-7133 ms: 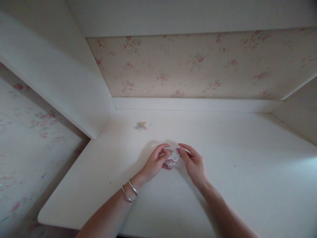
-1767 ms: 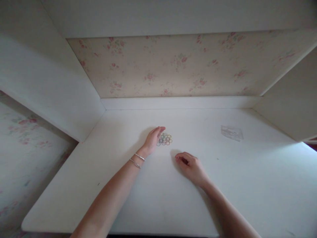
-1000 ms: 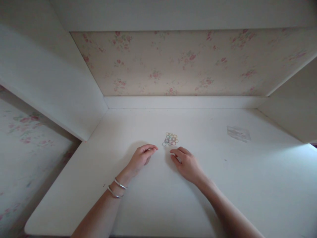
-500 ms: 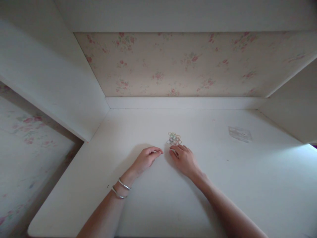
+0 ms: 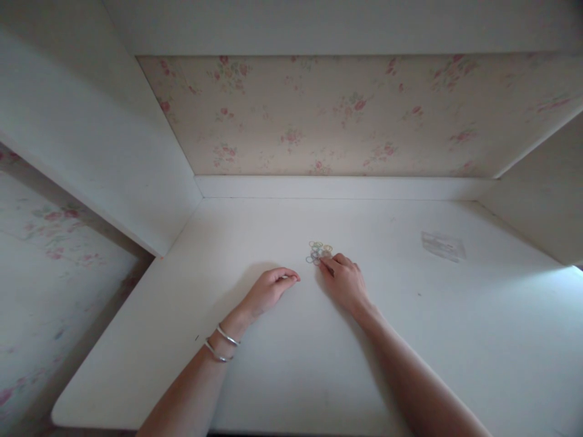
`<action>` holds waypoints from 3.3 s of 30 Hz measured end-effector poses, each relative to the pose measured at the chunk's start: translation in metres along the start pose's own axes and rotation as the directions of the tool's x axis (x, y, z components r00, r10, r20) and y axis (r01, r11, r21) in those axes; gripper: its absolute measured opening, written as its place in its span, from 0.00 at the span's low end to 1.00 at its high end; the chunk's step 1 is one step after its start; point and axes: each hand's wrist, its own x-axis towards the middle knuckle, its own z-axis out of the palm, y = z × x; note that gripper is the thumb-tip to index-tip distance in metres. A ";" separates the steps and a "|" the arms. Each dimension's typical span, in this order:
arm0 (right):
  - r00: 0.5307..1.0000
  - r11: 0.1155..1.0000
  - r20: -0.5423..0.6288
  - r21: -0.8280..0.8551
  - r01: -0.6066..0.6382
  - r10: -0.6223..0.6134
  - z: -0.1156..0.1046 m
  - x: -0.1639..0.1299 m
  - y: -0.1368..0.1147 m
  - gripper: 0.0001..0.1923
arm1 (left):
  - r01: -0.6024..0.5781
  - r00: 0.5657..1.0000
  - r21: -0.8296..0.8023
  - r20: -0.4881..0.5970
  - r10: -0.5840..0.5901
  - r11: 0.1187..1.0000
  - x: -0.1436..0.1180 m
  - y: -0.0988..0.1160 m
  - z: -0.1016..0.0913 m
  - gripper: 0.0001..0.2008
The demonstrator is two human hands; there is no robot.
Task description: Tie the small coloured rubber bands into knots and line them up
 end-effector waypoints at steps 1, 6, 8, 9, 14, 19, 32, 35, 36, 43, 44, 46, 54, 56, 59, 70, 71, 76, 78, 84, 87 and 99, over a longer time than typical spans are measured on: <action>1.000 1.000 -0.011 0.019 0.004 -0.004 0.001 0.000 0.001 0.14 | 0.004 1.000 0.002 0.003 -0.004 1.000 0.000 0.000 0.000 0.16; 0.995 0.992 -0.104 0.127 0.010 0.004 0.008 0.000 0.009 0.13 | 0.011 1.000 0.022 0.021 -0.012 1.000 0.000 0.001 0.000 0.16; 0.987 0.989 -0.161 0.147 0.024 0.000 0.008 -0.002 0.010 0.14 | 0.008 1.000 0.022 0.017 -0.008 1.000 0.000 0.001 0.000 0.15; 0.982 0.988 -0.187 0.152 0.033 -0.004 0.008 -0.002 0.010 0.14 | 0.008 1.000 0.022 0.013 -0.008 1.000 0.000 0.001 0.000 0.15; 0.978 0.981 -0.193 0.160 0.106 -0.074 0.003 -0.011 0.006 0.15 | 0.006 1.000 0.038 0.004 -0.006 0.999 0.000 0.002 0.001 0.17; 0.975 0.967 -0.099 0.140 0.212 -0.200 0.000 -0.028 -0.005 0.14 | -0.010 1.000 0.048 0.005 0.009 0.999 -0.001 0.002 0.001 0.18; 0.902 0.894 0.056 0.176 0.412 -0.427 -0.005 -0.036 -0.017 0.16 | -0.111 0.993 0.143 -0.021 0.115 0.984 0.001 -0.003 0.000 0.15; 0.966 0.943 -0.055 0.207 0.260 -0.254 -0.002 -0.034 -0.014 0.16 | -0.162 0.986 0.201 0.005 0.165 0.966 0.001 -0.005 0.004 0.13; 0.980 0.954 -0.082 0.228 0.193 -0.179 -0.001 -0.033 -0.012 0.16 | -0.171 0.985 0.219 0.012 0.172 0.961 0.002 -0.006 0.005 0.13; 0.967 0.958 -0.165 0.245 -0.151 0.194 -0.004 -0.018 0.012 0.18 | -0.178 0.970 0.283 -0.111 0.216 0.943 0.016 -0.009 0.015 0.16; 0.958 0.954 -0.175 0.237 -0.183 0.228 -0.005 -0.015 0.016 0.18 | -0.185 0.965 0.312 -0.122 0.233 0.932 0.021 -0.008 0.015 0.16; 0.941 0.935 -0.166 0.253 -0.248 0.294 -0.007 -0.011 0.023 0.18 | -0.188 0.960 0.410 -0.115 0.255 0.893 0.029 -0.006 0.017 0.15; 0.934 0.858 -0.063 0.422 -0.294 0.351 -0.010 -0.005 0.028 0.20 | -0.114 0.961 0.796 -0.065 0.271 0.595 0.055 0.014 0.035 0.14; 0.940 0.861 -0.069 0.428 -0.275 0.334 -0.010 -0.005 0.029 0.20 | -0.109 0.965 0.825 -0.046 0.259 0.554 0.059 0.017 0.040 0.14; 0.943 0.860 -0.074 0.437 -0.263 0.326 -0.008 -0.005 0.030 0.19 | -0.098 0.969 0.854 -0.036 0.246 0.512 0.064 0.019 0.044 0.15; 0.955 0.864 -0.019 0.431 -0.259 0.296 -0.006 -0.004 0.032 0.18 | -0.095 0.974 0.835 -0.035 0.224 0.542 0.081 0.019 0.038 0.12; 0.957 0.866 -0.015 0.430 -0.255 0.289 -0.006 -0.004 0.032 0.18 | -0.100 0.973 0.830 -0.033 0.227 0.549 0.082 0.019 0.038 0.11; 0.962 0.868 -0.010 0.434 -0.241 0.273 -0.007 -0.004 0.032 0.19 | -0.138 0.968 0.789 -0.021 0.251 0.599 0.080 0.017 0.035 0.11; 0.962 0.862 -0.019 0.449 -0.234 0.272 -0.007 -0.004 0.032 0.19 | -0.147 0.964 0.766 -0.030 0.263 0.626 0.079 0.016 0.032 0.12; 0.956 0.831 -0.047 0.508 -0.226 0.288 -0.009 -0.004 0.031 0.20 | -0.128 0.960 0.759 -0.066 0.272 0.638 0.081 0.017 0.026 0.14; 0.959 0.833 -0.044 0.509 -0.218 0.278 -0.010 -0.004 0.031 0.20 | -0.163 0.962 0.784 -0.008 0.272 0.599 0.082 0.018 0.027 0.13; 0.954 0.814 -0.049 0.535 -0.224 0.295 -0.008 -0.005 0.031 0.20 | -0.214 0.934 0.788 -0.008 0.358 0.577 0.090 0.016 0.030 0.12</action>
